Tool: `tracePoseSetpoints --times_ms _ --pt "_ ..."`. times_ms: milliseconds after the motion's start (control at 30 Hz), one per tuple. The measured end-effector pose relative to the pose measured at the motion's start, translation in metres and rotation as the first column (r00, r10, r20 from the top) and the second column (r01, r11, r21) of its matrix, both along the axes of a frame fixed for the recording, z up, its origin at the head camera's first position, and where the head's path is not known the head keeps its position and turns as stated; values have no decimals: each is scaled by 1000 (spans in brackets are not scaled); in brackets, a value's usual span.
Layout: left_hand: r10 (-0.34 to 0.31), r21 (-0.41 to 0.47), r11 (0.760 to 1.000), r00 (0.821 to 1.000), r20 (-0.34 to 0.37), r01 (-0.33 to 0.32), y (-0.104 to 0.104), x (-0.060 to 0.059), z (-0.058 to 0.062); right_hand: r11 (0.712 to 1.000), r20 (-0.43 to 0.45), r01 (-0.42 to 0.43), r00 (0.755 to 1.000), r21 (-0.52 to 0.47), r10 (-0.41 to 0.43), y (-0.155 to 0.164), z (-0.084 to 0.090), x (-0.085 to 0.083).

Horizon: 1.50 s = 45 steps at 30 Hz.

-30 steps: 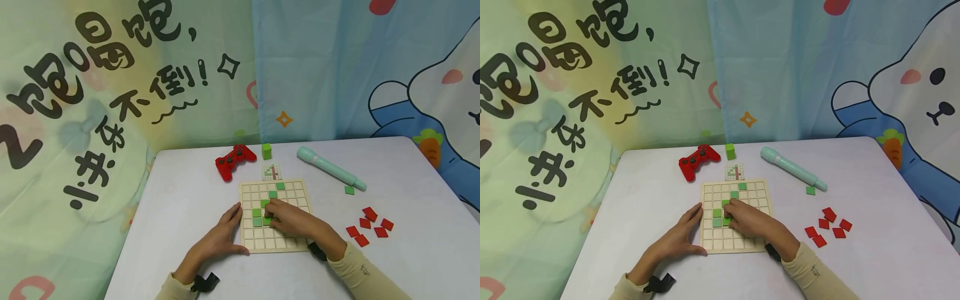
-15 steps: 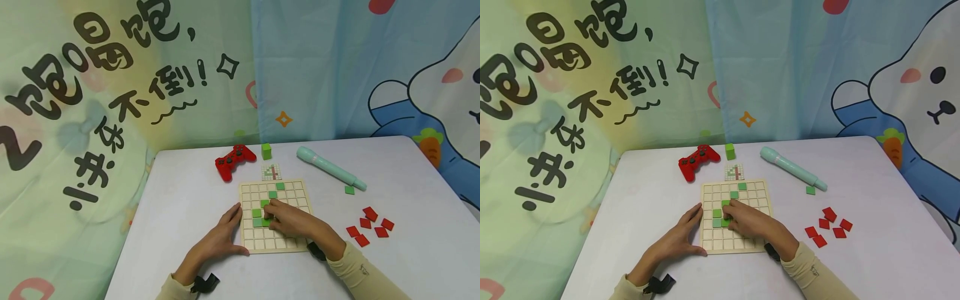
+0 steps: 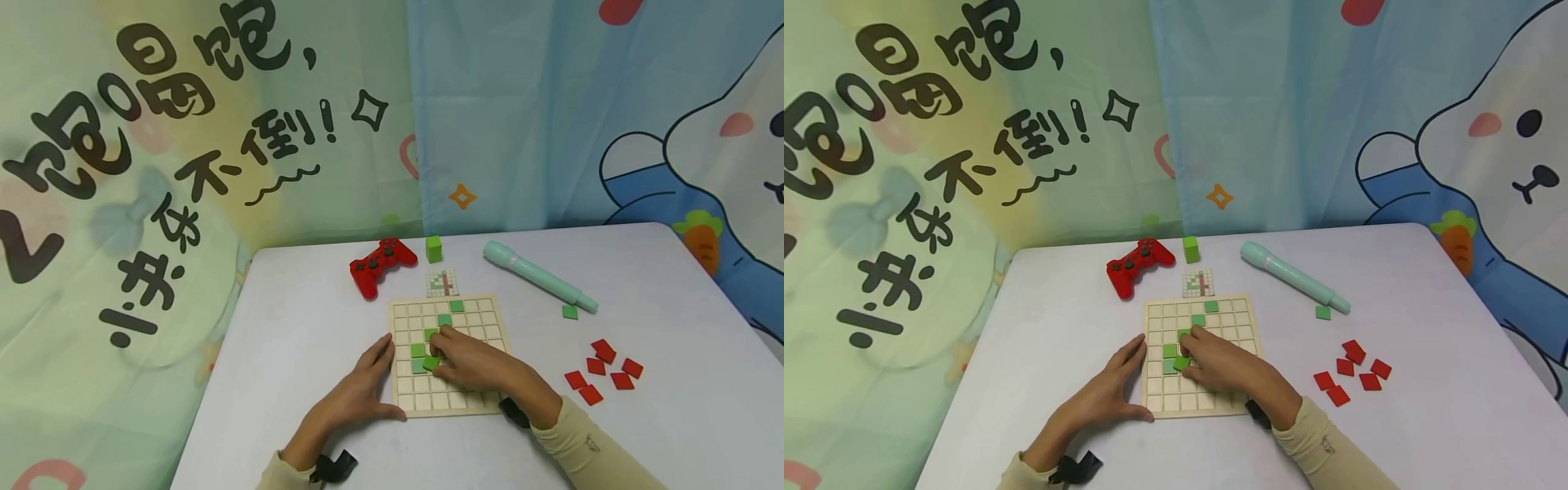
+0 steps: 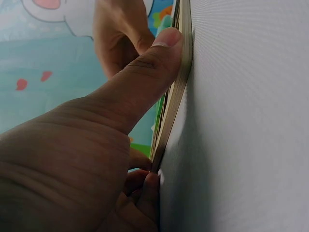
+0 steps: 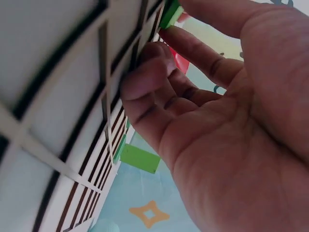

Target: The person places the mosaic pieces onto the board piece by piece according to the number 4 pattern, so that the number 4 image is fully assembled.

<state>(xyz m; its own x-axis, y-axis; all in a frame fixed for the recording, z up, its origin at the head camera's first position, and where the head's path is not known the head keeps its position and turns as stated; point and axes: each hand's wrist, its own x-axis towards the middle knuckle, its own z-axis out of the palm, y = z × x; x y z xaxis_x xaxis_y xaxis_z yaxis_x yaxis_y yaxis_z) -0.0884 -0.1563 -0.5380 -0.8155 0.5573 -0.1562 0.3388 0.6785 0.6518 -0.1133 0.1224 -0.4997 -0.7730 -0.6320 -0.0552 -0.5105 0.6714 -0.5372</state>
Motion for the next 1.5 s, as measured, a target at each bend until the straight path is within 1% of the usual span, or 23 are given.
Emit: tracePoseSetpoints --times_ms 167,333,400,567,733,800,900,967,1033,1100,1167,1200,1267,1300,1367,1400,1433,1500 --pt "-4 10 1000 1000 1 4 1 0 0 999 -4 -11 1000 33 12 2 2 2" --pt "-12 10 1000 1000 -6 12 3 0 2 999 -3 -12 1000 31 12 4 4 4" --pt "-18 9 1000 1000 -16 18 4 -1 3 999 -29 -11 999 31 12 4 3 4" --pt "-22 18 1000 999 -29 23 6 -4 5 998 -129 -6 992 60 14 2 3 4" --pt "-26 22 999 1000 -13 26 8 -5 5 995 -158 8 987 95 7 1 4 4" --pt "-27 21 999 1000 -10 27 9 -6 5 995 -154 8 988 95 6 1 4 3" --pt "-24 20 1000 1000 -19 25 9 -6 4 998 -110 2 994 60 5 4 5 1" --pt "-18 26 999 1000 -21 19 9 -6 4 999 -54 31 998 24 -30 13 8 0" --pt "-16 31 999 1000 -23 16 9 -5 3 995 -19 95 995 -19 -95 30 12 -1" --pt "-18 36 999 1000 -24 19 9 -4 2 978 -16 202 979 -59 -203 56 17 -2" --pt "-21 30 999 1000 -22 22 8 -3 0 942 -47 318 945 -108 -325 89 20 -1" --pt "-23 25 999 999 -24 23 7 -3 0 916 -64 379 919 -134 -389 107 19 0" --pt "-19 20 1000 1000 -20 19 5 -1 1 852 -76 495 855 -172 -513 138 17 3" --pt "-17 16 1000 1000 -20 18 4 -1 2 819 -73 544 823 -184 -563 151 14 4" --pt "-11 12 1000 1000 -12 11 3 0 2 764 -43 620 771 -180 -636 171 8 6" --pt "-9 10 1000 1000 -11 9 2 1 3 747 -25 643 755 -169 -655 178 4 6" --pt "-9 14 1000 1000 -10 9 2 1 3 738 -7 658 746 -148 -666 183 0 6" --pt "-13 18 1000 1000 -13 13 1 1 2 738 18 666 743 -107 -669 189 -7 5"
